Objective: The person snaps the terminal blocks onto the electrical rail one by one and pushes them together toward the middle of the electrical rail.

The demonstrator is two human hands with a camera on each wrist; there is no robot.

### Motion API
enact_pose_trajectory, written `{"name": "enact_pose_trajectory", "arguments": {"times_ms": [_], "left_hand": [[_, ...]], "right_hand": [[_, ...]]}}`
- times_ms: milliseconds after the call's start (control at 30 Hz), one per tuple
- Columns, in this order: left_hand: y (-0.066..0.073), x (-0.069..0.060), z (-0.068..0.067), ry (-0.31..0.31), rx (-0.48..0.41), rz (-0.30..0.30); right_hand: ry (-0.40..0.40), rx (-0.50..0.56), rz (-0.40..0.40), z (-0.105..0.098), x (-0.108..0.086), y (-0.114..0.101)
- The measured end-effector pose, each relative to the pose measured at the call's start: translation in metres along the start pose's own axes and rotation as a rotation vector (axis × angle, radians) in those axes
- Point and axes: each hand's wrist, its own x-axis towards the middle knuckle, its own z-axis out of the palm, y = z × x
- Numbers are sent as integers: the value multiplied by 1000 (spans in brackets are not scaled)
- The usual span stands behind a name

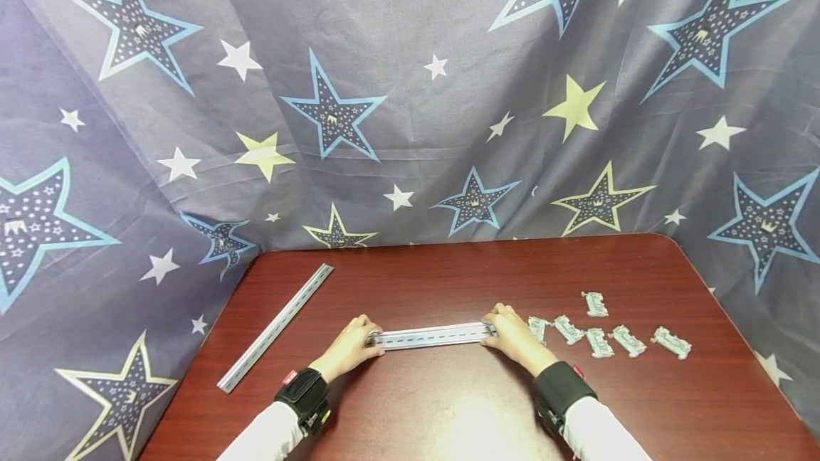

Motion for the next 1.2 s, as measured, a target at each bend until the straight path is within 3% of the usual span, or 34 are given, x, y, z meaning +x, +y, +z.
{"name": "enact_pose_trajectory", "arguments": {"times_ms": [700, 1000, 1200], "left_hand": [[9, 15, 9, 0, -20, 30], [9, 14, 8, 10, -33, 65], [10, 16, 6, 15, -38, 80]], "right_hand": [[-3, 15, 29, -12, -13, 13], [56, -41, 8, -11, -15, 11], [113, 13, 58, -20, -17, 10]]}}
